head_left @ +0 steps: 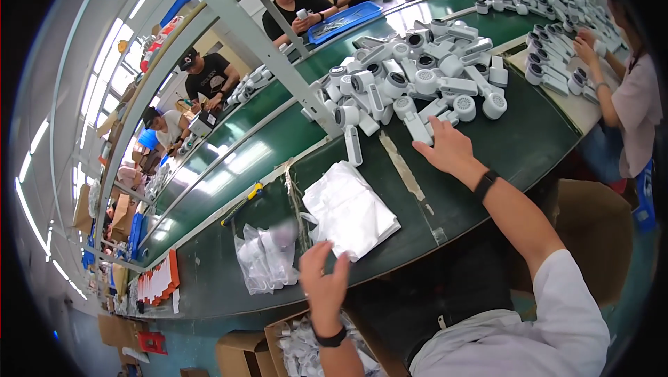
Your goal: The person picks up a handheld fan from a pile, slides it into a plastic bag by hand, and places the bagged fan into a cardboard box, repeating the process for several fans.
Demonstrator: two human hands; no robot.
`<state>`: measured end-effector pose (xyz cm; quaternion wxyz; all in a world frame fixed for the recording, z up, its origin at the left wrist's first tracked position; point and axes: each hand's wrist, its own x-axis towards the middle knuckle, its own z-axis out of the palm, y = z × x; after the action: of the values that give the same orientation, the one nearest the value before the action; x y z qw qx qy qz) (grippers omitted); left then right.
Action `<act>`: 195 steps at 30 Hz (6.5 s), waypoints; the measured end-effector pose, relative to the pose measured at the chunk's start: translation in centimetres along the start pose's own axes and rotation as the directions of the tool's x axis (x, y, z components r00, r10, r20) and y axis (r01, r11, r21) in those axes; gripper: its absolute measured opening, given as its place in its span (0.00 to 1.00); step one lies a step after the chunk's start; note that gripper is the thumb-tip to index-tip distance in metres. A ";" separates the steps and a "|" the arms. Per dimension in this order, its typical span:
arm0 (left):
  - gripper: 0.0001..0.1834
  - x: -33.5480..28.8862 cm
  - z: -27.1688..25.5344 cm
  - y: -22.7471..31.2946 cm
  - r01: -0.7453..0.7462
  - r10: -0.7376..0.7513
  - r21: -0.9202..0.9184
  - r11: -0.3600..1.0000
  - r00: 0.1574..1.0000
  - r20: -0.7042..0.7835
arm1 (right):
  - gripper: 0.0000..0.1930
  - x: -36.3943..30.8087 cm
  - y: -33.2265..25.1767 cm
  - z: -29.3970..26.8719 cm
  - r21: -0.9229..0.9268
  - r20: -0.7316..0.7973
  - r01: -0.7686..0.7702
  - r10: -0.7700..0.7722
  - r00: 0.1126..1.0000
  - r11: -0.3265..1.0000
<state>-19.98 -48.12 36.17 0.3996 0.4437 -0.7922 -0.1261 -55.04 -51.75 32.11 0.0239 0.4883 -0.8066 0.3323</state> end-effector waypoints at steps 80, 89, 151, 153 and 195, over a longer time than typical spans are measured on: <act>0.11 -1.8 7.5 2.2 0.499 -0.515 -0.759 0.419 0.818 0.254 | 0.14 -13.3 -7.7 -0.5 0.840 0.416 -0.388 0.009 0.909 0.380; 0.05 -1.2 7.6 2.5 0.340 -0.649 -0.903 0.263 0.755 0.095 | 0.15 -13.5 -8.2 -1.5 0.696 0.269 -0.243 0.068 0.961 0.676; 0.05 -5.0 7.8 6.2 -0.045 0.104 -0.498 0.866 0.990 0.092 | 0.35 -15.0 -4.7 -2.5 0.724 0.684 -0.683 -0.228 0.693 0.097; 0.06 -5.6 8.0 6.6 0.069 0.094 -0.613 0.787 0.968 0.231 | 0.33 -15.2 -4.5 -0.8 0.845 0.530 -0.503 -0.151 0.835 0.182; 0.21 -9.0 -12.2 -21.5 0.562 -0.722 -0.464 0.685 0.438 -0.536 | 0.05 -17.3 -5.7 1.6 0.692 0.236 0.099 -0.354 0.905 0.715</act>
<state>4.67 -51.32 27.48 0.6278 0.6784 -0.3359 -0.1811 -40.92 -41.02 27.52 -0.2551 0.6124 -0.5578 0.4988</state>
